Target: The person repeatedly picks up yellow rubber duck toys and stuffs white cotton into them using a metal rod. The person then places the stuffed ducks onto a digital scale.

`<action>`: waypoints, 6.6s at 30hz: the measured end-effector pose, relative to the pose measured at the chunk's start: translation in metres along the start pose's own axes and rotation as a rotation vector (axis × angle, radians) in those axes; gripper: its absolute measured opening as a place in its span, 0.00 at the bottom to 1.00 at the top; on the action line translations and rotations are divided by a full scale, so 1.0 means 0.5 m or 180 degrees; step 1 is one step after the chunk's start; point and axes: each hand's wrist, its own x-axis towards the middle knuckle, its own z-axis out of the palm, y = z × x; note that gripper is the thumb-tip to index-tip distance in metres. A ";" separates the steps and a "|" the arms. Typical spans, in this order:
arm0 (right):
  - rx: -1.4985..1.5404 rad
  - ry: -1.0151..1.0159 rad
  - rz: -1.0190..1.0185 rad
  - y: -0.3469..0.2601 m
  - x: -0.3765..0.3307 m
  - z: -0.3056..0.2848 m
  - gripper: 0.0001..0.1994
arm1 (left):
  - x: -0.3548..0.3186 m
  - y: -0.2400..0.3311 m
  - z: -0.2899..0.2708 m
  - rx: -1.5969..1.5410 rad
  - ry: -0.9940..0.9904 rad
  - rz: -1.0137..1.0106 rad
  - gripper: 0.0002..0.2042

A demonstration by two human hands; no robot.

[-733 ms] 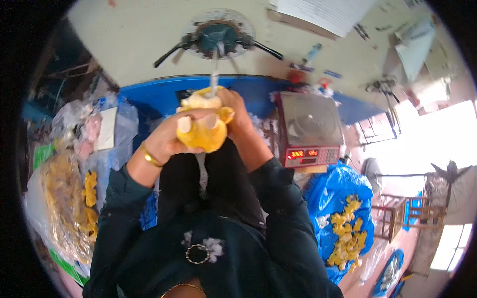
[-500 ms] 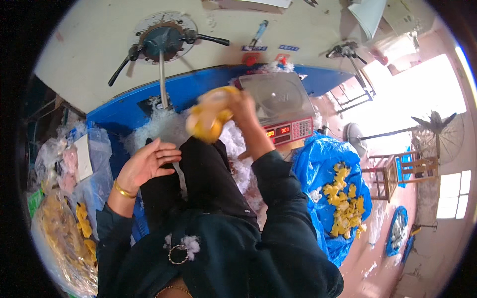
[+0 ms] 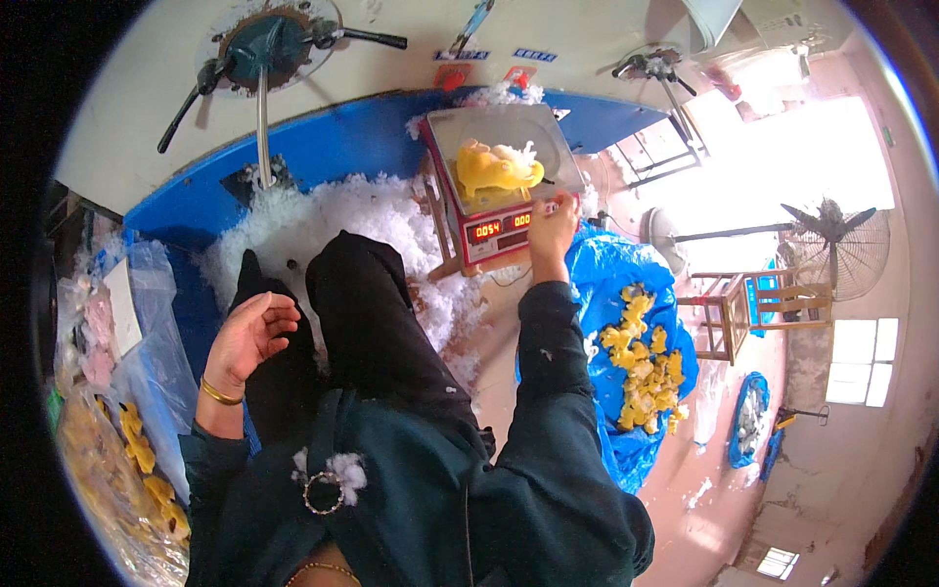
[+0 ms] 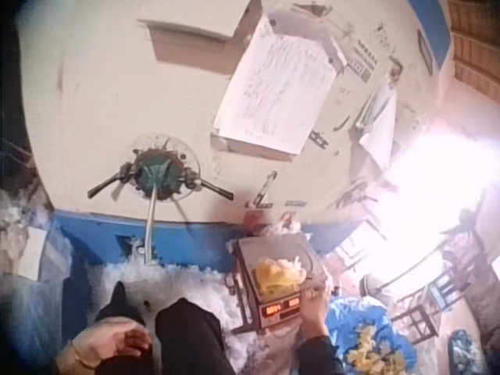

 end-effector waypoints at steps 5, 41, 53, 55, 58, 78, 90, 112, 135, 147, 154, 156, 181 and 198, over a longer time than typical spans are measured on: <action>0.0447 0.0184 -0.0639 -0.052 0.055 -0.055 0.32 | -0.023 -0.029 -0.022 0.0006 0.0247 0.0204 0.14; 0.0934 -0.2877 -0.1924 -0.242 -0.195 0.088 0.12 | -0.195 -0.039 -0.370 0.0965 0.2458 0.2835 0.10; 0.3299 -0.4196 -0.0649 -0.582 -0.377 0.073 0.09 | -0.076 -0.028 -0.023 0.3250 0.1955 0.3739 0.10; 0.3105 -0.4585 -0.0758 -0.570 -0.323 0.053 0.07 | -0.094 0.007 -0.052 0.3184 0.1718 0.3792 0.09; 0.2806 -0.4748 -0.2138 -0.563 -0.292 0.046 0.07 | -0.113 0.068 -0.036 0.2049 0.1296 0.3428 0.08; 0.1104 -0.1511 -0.3390 -0.539 -0.139 0.035 0.06 | 0.027 0.201 0.061 0.3715 0.0293 0.3326 0.08; 0.0588 -0.0769 -0.3366 -0.562 -0.160 0.011 0.07 | 0.067 0.216 0.097 0.4409 0.1682 0.3929 0.11; 0.0364 -0.0863 -0.2742 -0.617 -0.218 0.027 0.15 | 0.069 0.321 0.104 0.4405 0.2044 0.3869 0.08; 0.1388 -0.1844 -0.1801 -0.609 -0.208 0.001 0.18 | 0.135 0.319 0.099 0.4181 0.1061 0.3328 0.10; 0.1243 -0.1755 -0.2016 -0.586 -0.220 0.017 0.15 | 0.075 0.246 0.134 0.4293 0.1310 0.3271 0.08; 0.1812 -0.2480 -0.1733 -0.537 -0.152 0.057 0.12 | 0.067 0.254 0.123 0.4444 0.1236 0.3095 0.13; 0.2109 -0.2639 -0.1903 -0.533 -0.087 0.118 0.10 | 0.072 0.266 0.118 0.4328 0.1191 0.3015 0.15; 0.2980 -0.1601 -0.0272 -0.601 -0.235 0.174 0.14 | 0.061 0.260 0.091 0.4161 0.1343 0.2238 0.27; 0.2622 -0.1085 -0.0429 -0.624 -0.221 0.169 0.21 | 0.024 0.174 0.099 0.4603 0.1830 0.3026 0.17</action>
